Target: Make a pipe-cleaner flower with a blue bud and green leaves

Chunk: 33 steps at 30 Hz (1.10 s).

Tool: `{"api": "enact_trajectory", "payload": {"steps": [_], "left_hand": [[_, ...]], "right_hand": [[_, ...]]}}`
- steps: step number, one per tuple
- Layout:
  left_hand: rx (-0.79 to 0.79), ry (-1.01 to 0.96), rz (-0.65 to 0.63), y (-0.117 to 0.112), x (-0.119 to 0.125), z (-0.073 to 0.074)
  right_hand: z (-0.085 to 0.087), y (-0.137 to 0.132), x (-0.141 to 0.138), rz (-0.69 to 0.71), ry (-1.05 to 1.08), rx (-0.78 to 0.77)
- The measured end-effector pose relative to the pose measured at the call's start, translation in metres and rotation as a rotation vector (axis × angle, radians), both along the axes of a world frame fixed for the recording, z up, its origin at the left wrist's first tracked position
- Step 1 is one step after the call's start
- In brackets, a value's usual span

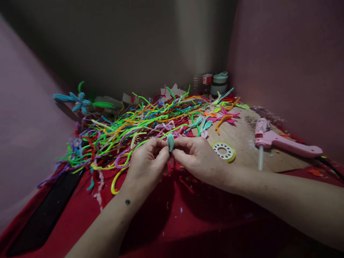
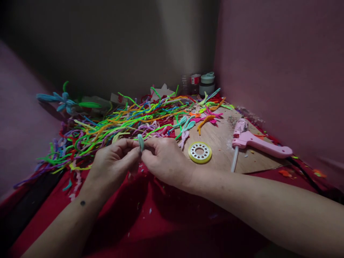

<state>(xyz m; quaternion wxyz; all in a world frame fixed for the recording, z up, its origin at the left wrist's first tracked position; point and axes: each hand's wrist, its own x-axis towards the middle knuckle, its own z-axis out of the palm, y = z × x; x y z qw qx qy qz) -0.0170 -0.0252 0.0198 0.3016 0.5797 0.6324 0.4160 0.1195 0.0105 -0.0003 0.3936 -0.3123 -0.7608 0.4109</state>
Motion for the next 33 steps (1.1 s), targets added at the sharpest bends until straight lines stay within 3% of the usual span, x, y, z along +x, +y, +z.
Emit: {"api": "enact_trajectory", "payload": {"steps": [3, 8, 13, 18, 23, 28, 33], "left_hand": [[0.126, 0.146, 0.022, 0.004, -0.001, -0.009], [0.127, 0.256, 0.026, 0.004, 0.003, -0.012], [-0.175, -0.104, -0.040, 0.003, -0.001, -0.001], [-0.412, -0.439, -0.185, 0.007, -0.012, 0.005], [-0.321, -0.282, -0.099, 0.008, -0.011, 0.004], [-0.510, -0.507, -0.242, 0.012, -0.021, 0.002], [-0.412, -0.399, -0.209, 0.012, -0.022, -0.002]], "right_hand": [[0.001, 0.000, -0.001, -0.047, 0.007, -0.033], [-0.005, 0.004, -0.002, -0.081, 0.072, -0.035], [-0.004, 0.009, -0.002, 0.003, 0.205, -0.175], [0.002, 0.011, -0.001, 0.019, 0.120, -0.164], [0.002, 0.013, -0.001, -0.013, 0.043, -0.145], [0.006, 0.012, 0.000, 0.029, 0.009, -0.147], [0.005, 0.014, 0.000, 0.028, 0.040, -0.193]]}}
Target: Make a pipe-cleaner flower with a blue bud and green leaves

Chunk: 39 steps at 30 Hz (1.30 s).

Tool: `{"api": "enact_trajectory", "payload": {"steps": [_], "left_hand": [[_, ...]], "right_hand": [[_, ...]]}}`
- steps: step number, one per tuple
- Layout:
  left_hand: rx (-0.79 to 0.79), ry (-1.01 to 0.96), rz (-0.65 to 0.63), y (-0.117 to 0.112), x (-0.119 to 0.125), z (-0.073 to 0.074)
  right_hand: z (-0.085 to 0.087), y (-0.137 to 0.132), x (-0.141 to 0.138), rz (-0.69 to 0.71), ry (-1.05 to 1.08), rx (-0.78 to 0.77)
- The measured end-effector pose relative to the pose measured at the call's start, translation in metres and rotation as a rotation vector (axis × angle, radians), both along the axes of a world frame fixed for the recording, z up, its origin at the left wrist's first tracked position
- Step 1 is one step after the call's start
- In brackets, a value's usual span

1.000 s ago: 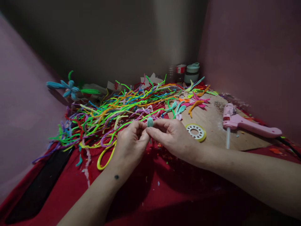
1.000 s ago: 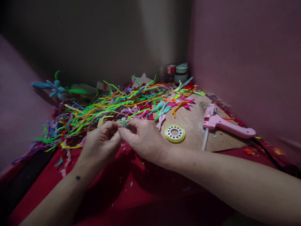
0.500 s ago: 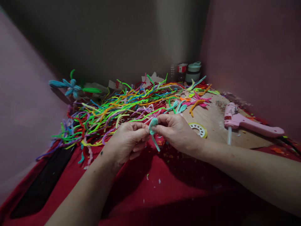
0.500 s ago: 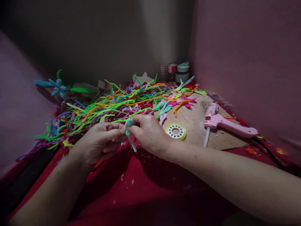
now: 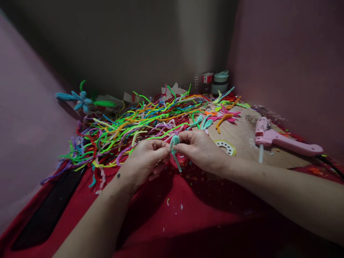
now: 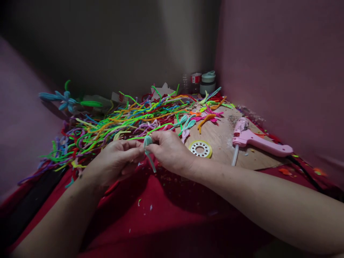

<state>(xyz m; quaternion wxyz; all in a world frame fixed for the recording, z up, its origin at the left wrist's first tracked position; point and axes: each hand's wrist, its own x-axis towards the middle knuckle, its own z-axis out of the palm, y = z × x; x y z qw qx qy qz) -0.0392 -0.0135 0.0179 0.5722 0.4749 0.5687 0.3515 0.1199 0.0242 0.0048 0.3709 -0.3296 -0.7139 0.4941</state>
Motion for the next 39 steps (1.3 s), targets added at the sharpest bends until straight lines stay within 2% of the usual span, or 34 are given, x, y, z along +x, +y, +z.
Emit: {"api": "enact_trajectory", "payload": {"steps": [8, 13, 18, 20, 23, 28, 32, 39], "left_hand": [[0.039, 0.029, 0.047, -0.005, 0.006, 0.002], [0.106, 0.154, 0.054, -0.006, 0.009, 0.000], [0.021, -0.044, -0.013, -0.005, 0.003, 0.001], [0.014, -0.037, -0.055, -0.005, -0.001, 0.002], [0.058, 0.083, -0.086, -0.006, -0.002, 0.004], [0.338, 0.277, 0.000, -0.006, 0.003, 0.005], [0.497, 0.456, -0.003, -0.003, 0.005, 0.004], [0.439, 0.590, -0.095, -0.007, 0.009, 0.006]], "right_hand": [[-0.005, 0.002, -0.002, 0.069, 0.195, -0.179], [-0.005, 0.002, -0.002, 0.027, 0.120, -0.146], [0.000, -0.001, -0.001, 0.069, 0.038, -0.097], [0.001, -0.002, 0.000, 0.083, 0.005, -0.076], [0.000, -0.001, 0.000, 0.076, 0.013, -0.092], [-0.002, 0.003, 0.000, 0.037, 0.162, -0.234], [-0.002, 0.002, 0.000, 0.040, 0.211, -0.223], [0.000, 0.003, 0.002, -0.053, 0.207, -0.106]]}}
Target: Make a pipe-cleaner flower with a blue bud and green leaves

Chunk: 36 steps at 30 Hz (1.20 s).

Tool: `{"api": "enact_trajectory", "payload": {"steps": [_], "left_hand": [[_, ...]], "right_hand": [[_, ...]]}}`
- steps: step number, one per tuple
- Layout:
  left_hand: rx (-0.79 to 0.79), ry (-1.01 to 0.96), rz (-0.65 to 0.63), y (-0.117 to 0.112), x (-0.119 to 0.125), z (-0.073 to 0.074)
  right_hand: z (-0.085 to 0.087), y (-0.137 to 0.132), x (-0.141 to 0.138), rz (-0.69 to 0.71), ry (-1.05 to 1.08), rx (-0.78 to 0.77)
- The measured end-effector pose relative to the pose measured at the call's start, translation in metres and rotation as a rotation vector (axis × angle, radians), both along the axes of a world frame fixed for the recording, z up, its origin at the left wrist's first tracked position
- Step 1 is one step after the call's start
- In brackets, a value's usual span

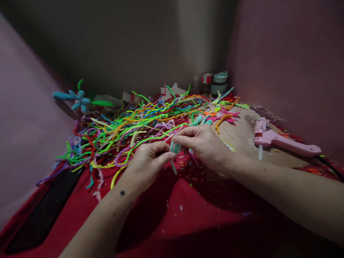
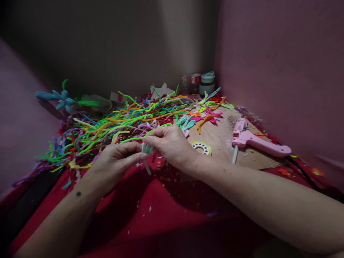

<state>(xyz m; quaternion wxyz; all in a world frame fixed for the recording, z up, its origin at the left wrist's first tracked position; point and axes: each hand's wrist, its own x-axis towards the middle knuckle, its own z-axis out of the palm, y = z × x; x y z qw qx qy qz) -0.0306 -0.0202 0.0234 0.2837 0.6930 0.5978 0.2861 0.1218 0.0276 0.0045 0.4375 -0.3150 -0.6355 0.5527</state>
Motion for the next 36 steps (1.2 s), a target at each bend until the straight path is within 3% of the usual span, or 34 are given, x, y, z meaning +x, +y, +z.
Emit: {"api": "enact_trajectory", "payload": {"steps": [7, 18, 25, 31, 36], "left_hand": [[0.050, 0.091, -0.078, -0.005, 0.001, 0.006], [-0.035, -0.075, -0.061, -0.002, -0.007, 0.003], [0.027, -0.102, -0.073, -0.003, -0.010, 0.001], [-0.104, -0.193, -0.104, -0.003, -0.011, 0.003], [-0.182, -0.330, -0.058, -0.002, -0.011, 0.000]], "right_hand": [[0.005, -0.008, -0.001, -0.067, 0.044, -0.043], [-0.005, 0.005, 0.000, 0.230, 0.115, -0.194], [-0.001, 0.001, 0.000, 0.198, 0.115, -0.210], [0.001, 0.003, 0.001, 0.231, 0.124, -0.234], [0.001, 0.004, 0.002, 0.229, 0.122, -0.248]]}}
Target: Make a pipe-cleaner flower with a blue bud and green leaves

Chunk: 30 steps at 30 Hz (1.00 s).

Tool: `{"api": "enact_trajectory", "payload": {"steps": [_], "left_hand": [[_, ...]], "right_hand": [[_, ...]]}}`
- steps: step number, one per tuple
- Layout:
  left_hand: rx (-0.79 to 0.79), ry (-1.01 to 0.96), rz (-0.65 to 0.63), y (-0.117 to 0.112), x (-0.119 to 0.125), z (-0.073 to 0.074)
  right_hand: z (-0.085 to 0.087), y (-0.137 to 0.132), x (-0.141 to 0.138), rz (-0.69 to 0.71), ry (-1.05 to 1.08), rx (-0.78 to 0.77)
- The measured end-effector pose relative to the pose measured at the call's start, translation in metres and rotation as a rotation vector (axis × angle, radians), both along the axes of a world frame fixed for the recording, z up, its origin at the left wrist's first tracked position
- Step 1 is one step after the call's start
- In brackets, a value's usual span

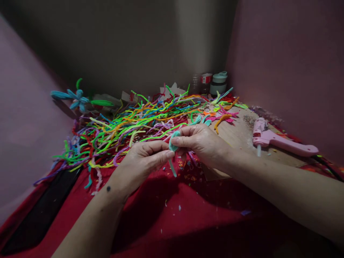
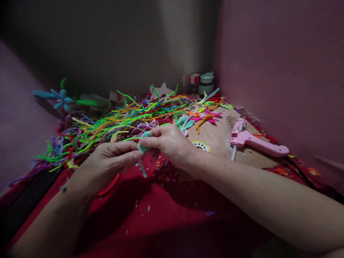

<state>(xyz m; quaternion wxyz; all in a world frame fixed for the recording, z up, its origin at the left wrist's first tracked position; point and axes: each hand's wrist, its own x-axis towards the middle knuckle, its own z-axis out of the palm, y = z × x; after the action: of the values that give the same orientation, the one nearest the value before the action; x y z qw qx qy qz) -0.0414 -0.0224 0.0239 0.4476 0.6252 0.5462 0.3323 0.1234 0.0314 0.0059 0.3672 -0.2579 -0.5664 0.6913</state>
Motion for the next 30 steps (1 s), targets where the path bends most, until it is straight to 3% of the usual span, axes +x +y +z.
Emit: {"api": "enact_trajectory", "payload": {"steps": [7, 13, 15, 21, 25, 30], "left_hand": [[-0.006, 0.057, 0.065, -0.002, 0.009, 0.002], [-0.030, 0.022, 0.064, -0.003, 0.013, 0.000], [-0.042, -0.039, 0.080, -0.003, 0.012, -0.002], [-0.176, -0.334, 0.037, -0.003, 0.007, -0.003], [-0.225, -0.393, -0.021, -0.003, 0.006, -0.002], [-0.159, -0.254, 0.010, -0.005, 0.006, -0.002]], "right_hand": [[0.002, -0.003, 0.001, -0.149, -0.032, 0.146], [0.003, -0.010, 0.001, -0.398, -0.115, 0.509], [0.003, -0.007, 0.001, -0.356, -0.097, 0.459], [-0.001, 0.008, 0.001, 0.030, 0.192, 0.045], [-0.002, 0.010, 0.000, 0.052, 0.220, -0.028], [-0.002, 0.009, 0.002, 0.050, 0.134, -0.008]]}}
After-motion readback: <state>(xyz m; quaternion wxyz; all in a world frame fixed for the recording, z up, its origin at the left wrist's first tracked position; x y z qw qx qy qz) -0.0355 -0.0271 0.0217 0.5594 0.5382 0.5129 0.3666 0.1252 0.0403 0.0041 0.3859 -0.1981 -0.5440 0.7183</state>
